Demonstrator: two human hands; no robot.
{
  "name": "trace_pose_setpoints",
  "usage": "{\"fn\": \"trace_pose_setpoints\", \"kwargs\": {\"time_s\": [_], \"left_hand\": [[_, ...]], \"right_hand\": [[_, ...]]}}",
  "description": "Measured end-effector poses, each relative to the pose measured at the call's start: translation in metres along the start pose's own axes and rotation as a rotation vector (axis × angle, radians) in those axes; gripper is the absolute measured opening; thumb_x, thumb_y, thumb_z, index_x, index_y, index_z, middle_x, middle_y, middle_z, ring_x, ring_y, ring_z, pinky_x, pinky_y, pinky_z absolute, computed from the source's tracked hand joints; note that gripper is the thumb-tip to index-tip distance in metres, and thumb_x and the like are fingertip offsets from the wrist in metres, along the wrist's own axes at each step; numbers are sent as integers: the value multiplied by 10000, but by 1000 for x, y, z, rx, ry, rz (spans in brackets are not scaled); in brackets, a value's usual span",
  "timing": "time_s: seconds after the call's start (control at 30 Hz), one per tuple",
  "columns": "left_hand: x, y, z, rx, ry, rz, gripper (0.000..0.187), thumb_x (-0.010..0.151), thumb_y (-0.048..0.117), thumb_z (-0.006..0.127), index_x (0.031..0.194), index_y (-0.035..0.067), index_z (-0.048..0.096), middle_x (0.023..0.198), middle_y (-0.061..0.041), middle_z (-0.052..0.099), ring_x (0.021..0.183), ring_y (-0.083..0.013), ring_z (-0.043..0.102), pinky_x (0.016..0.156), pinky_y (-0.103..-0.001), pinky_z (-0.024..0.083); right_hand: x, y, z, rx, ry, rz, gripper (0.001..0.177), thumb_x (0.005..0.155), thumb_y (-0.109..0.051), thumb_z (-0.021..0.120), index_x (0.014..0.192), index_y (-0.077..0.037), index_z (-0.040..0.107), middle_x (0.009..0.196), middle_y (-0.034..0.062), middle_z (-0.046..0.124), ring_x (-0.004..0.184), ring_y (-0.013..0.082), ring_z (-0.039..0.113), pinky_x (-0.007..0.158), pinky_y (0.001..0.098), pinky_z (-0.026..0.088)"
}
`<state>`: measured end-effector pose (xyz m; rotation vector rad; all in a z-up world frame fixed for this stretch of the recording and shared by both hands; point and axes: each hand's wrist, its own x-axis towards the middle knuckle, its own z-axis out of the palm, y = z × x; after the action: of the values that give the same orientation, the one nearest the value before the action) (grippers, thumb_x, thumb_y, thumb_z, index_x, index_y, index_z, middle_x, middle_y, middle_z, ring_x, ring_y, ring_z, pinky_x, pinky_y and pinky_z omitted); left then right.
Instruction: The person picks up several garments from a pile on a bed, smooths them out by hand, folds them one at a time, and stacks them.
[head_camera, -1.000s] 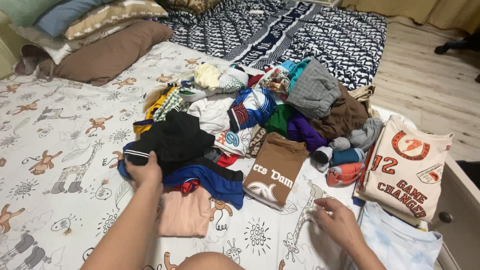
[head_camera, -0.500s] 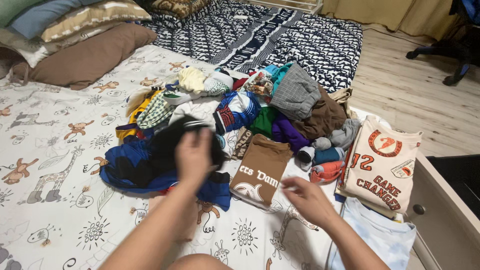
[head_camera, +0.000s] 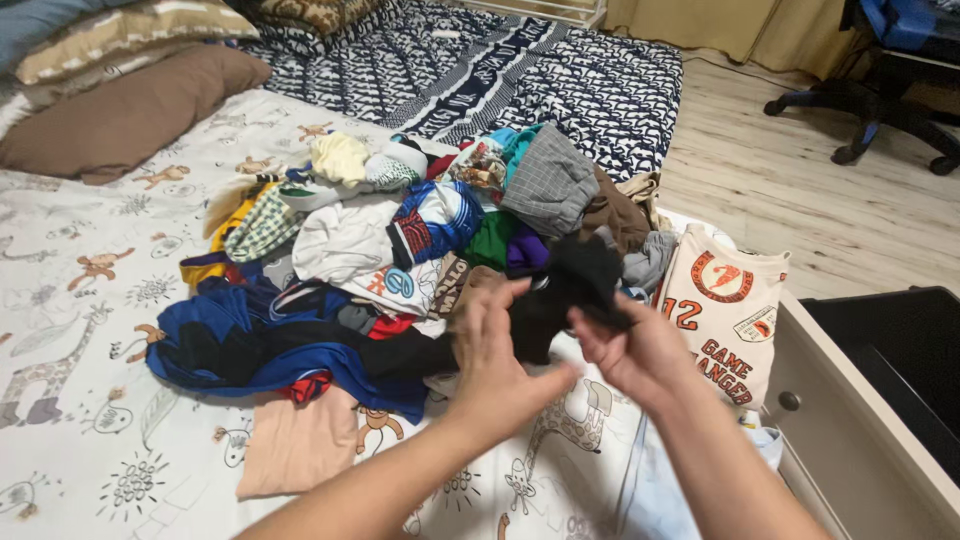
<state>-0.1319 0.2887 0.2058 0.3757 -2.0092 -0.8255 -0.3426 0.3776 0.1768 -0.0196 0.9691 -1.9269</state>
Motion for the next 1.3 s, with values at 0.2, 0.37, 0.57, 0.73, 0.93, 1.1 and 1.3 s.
{"fn": "trace_pose_setpoints", "kwargs": {"time_s": [0.2,0.37,0.57,0.73,0.93,1.1,1.3], "left_hand": [[-4,-99,8,53,-307,-149,212,749,190,764,917,66,725,931,-132,682,885,-297,671,769,-386,538],[25,-109,-2,-660,-697,-502,188,813,27,658,1000,42,672,863,-71,667,782,-159,586,680,-325,468],[61,-57,-50,-477,-1208,-476,402,739,84,751,1135,18,724,1006,-59,770,889,-115,696,818,-263,550],[72,-62,-95,-561,-1216,-778,531,743,165,788,1187,-124,746,1003,-163,762,872,-224,695,812,-350,550],[65,-78,-91,-169,-1313,-832,612,643,70,741,1253,103,713,1086,-50,793,1012,-183,731,909,-314,567],[118,-92,-107,455,-716,-390,455,692,114,744,1146,149,721,1005,-123,783,928,-259,748,833,-389,580],[126,-107,-155,522,-386,-137,343,665,130,795,1006,103,772,865,-152,741,823,-297,726,743,-416,551]], "right_hand": [[-77,-60,46,-895,267,-269,278,1039,-319,511,1198,-92,538,974,248,732,763,349,739,596,405,553],[-89,-83,31,-1785,349,-1174,251,1084,-230,537,1114,-16,665,852,226,690,778,366,652,643,436,484],[-97,-119,7,-1425,563,-854,309,1175,-297,453,1210,-111,697,781,255,563,645,348,484,640,472,408],[-87,-147,-12,-784,341,-601,266,1051,-352,510,1038,-117,633,919,-4,640,781,88,576,699,272,504],[-80,-146,-11,-1612,428,-437,279,923,-341,752,964,-69,710,810,87,652,734,164,569,663,316,474],[-73,-185,0,-971,173,-1021,102,865,-161,729,908,-152,637,917,-31,710,806,48,678,734,246,564],[-106,-241,-32,-1079,-71,-690,67,953,-103,645,977,-70,697,809,97,680,690,179,662,606,341,555]]}}
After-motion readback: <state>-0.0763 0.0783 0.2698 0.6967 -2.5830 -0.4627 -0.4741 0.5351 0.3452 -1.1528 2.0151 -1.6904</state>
